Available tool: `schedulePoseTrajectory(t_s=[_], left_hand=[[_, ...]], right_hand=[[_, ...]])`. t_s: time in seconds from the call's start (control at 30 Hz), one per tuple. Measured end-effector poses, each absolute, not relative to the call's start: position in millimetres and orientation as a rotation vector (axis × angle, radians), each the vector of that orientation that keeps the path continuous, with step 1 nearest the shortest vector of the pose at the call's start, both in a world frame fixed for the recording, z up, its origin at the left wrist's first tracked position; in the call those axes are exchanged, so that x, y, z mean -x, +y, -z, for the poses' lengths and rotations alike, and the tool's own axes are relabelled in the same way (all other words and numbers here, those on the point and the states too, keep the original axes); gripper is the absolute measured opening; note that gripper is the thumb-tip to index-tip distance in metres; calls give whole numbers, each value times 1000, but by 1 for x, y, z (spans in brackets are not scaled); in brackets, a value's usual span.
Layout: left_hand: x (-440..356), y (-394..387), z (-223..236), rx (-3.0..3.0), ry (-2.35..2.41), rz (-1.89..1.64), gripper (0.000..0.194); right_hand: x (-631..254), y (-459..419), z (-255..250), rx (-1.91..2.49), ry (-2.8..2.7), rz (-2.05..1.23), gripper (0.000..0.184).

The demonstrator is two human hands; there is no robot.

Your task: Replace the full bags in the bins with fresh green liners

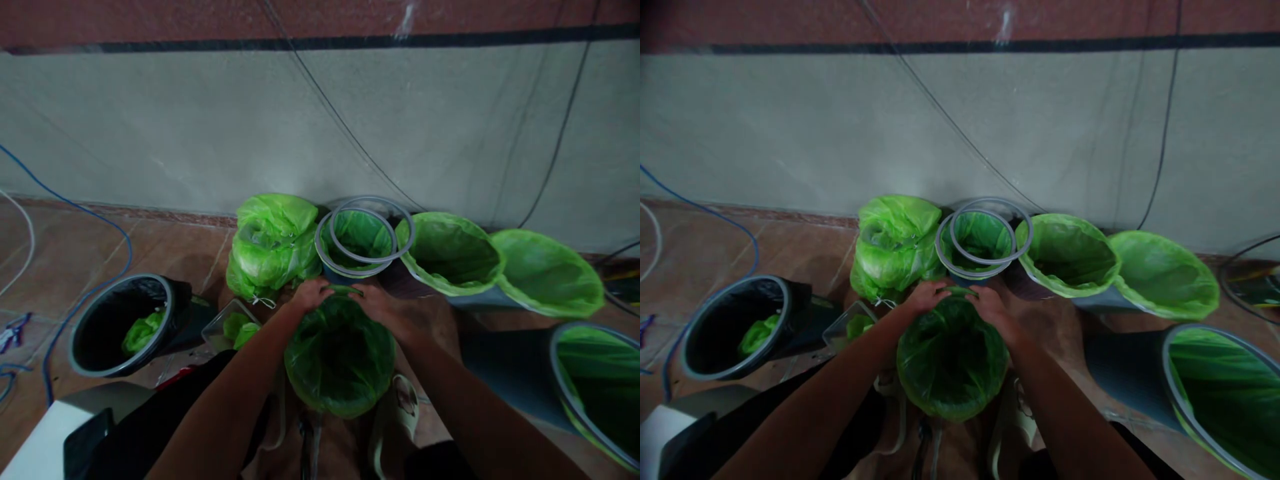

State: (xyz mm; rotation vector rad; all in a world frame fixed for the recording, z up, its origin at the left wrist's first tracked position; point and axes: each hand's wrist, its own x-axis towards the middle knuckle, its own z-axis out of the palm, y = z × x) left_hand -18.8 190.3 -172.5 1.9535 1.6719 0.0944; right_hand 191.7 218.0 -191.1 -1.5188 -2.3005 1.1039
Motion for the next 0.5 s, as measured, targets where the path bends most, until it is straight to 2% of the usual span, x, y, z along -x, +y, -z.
schedulePoseTrajectory(t_s=[0.13,0.3,0.43,0.5], left_hand=[[21,182,175,-2024,1767,102,35],[17,184,171,-1996,1845,130,37],[27,185,161,-1923,1912,37,74],[35,181,159,-1817,1967,-42,81]], right_hand=[[-192,215,186,1584,-2377,-973,23],[-199,212,190,1739,-2288,-921,19],[-223,193,201,2003,-1951,-888,25],[-234,173,209,2029,-1779,-886,31]])
